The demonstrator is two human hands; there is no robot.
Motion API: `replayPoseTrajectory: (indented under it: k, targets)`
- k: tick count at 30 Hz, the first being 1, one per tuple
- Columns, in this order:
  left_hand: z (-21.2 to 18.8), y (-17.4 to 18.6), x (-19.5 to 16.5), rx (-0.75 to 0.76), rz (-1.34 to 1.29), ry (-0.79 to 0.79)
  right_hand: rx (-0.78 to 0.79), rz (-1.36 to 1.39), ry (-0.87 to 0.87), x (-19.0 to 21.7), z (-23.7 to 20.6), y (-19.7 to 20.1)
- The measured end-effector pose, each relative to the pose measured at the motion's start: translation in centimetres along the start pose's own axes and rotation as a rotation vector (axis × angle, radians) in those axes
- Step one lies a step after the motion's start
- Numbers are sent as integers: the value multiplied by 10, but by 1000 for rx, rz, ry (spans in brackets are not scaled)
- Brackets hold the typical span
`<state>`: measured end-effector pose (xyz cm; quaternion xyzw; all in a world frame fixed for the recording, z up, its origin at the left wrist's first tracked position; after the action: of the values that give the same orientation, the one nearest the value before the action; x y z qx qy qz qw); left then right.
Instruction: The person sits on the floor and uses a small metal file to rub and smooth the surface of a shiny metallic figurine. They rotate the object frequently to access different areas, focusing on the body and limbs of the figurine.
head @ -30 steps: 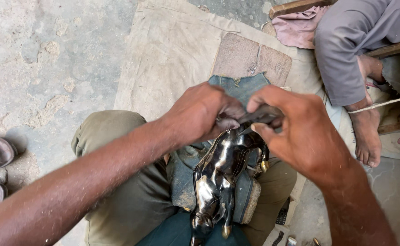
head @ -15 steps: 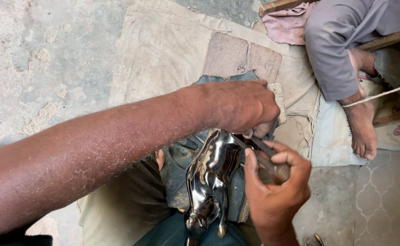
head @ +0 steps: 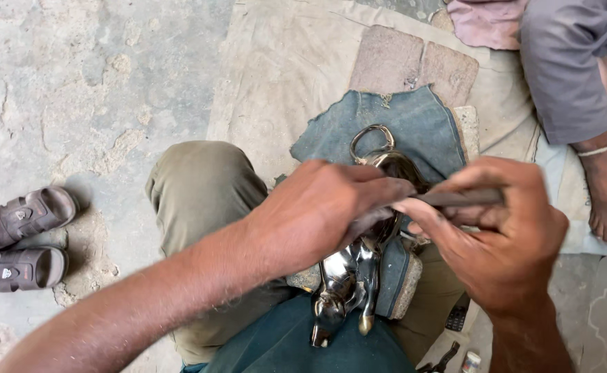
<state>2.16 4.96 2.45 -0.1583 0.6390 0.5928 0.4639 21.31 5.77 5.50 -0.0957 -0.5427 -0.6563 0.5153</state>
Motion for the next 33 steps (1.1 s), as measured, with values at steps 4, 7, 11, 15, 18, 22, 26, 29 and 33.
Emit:
replayPoseTrajectory:
  k: [4,7,11,15,18,22,26,29,33]
  targets:
    - [-29,5,11,-118,-139,179,238,-29,177,3,26,-24]
    - [-46,2,17,-123,-246,272,365,-48,106,4,29,-35]
    - [-54,-7,20,-88,-370,286,426,-29,58,10,26,-36]
    - [-50,-16,22,-21,-342,272,398,-88,126,19,24,-28]
    - [-46,-18,22,14,-343,230,361,-25,10,20,20,-26]
    - [-42,-18,25,44,-332,203,343,-20,-83,17,13,-29]
    - [-42,-19,28,77,-324,243,334,-69,-125,16,9,-31]
    - [-41,-21,28,103,-350,268,335,-106,-125,16,7,-29]
    - [-37,-19,27,97,-374,227,324,-96,-101,13,5,-26]
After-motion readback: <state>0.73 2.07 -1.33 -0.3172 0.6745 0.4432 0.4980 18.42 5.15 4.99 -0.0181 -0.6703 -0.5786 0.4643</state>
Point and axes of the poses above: each hand's wrist, its own z-axis towards the middle knuckle, its own y-axis out of the back of the hand, x = y × z, the point moved 3 cm from there along z, towards the middle knuckle, and after that the axes turned 10 degrees about y, right-handed, at the moved point
